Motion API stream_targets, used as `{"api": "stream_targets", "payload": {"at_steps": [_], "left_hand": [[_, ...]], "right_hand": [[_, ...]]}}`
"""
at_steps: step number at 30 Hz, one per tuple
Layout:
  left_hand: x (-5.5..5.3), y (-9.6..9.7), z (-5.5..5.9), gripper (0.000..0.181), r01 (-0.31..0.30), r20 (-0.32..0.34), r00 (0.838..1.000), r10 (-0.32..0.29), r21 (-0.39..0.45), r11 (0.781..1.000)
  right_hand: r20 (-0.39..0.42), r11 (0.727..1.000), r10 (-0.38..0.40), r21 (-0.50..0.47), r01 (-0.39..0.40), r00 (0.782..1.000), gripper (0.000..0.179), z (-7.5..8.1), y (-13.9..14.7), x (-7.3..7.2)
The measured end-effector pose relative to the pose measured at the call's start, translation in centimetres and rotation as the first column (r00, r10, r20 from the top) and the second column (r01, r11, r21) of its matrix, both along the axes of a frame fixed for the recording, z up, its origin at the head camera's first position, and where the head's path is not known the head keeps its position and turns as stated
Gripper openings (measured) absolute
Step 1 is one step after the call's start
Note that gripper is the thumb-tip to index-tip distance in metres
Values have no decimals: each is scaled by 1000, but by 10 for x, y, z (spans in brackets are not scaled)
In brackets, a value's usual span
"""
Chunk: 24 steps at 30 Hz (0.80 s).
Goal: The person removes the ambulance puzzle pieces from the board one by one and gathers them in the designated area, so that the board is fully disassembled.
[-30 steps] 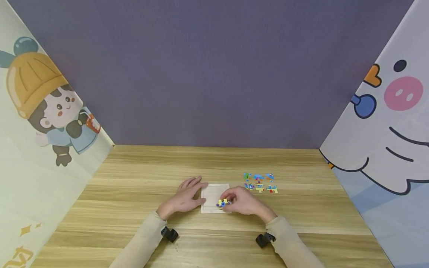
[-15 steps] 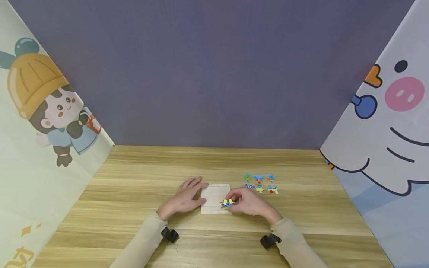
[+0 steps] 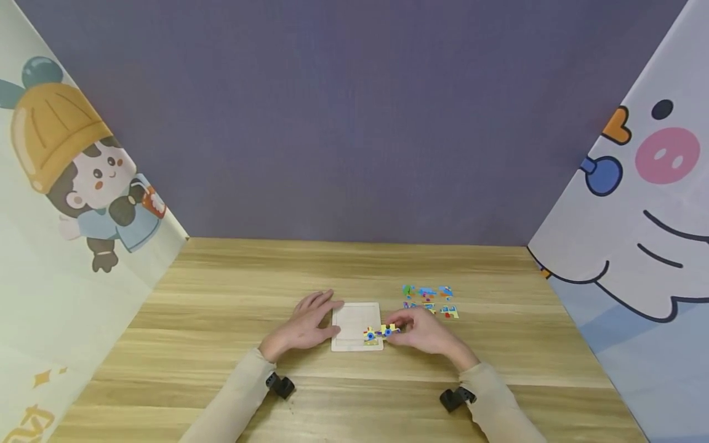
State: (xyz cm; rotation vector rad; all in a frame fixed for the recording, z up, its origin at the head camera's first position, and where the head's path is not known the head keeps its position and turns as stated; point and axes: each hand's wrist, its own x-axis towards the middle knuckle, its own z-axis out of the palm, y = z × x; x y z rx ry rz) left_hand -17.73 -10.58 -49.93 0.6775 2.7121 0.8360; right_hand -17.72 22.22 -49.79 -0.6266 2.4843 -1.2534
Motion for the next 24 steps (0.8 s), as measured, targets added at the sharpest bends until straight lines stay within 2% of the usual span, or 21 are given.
{"api": "stream_targets", "payload": {"at_steps": [5,13,24], "left_hand": [[-1,0,2,59,-1,-4,1000,1,5,1000],[-1,0,-1,59,1,-2,1000,-1,-6,1000],[0,0,2,59,5,4,1000,-5,3,1000]], "right_hand": [[-19,999,-31,11,31,999,33,0,7,1],[13,998,-55,-5,55,998,32,1,20,6],[55,997,-80,-19,81,995,36,0,38,8]]}}
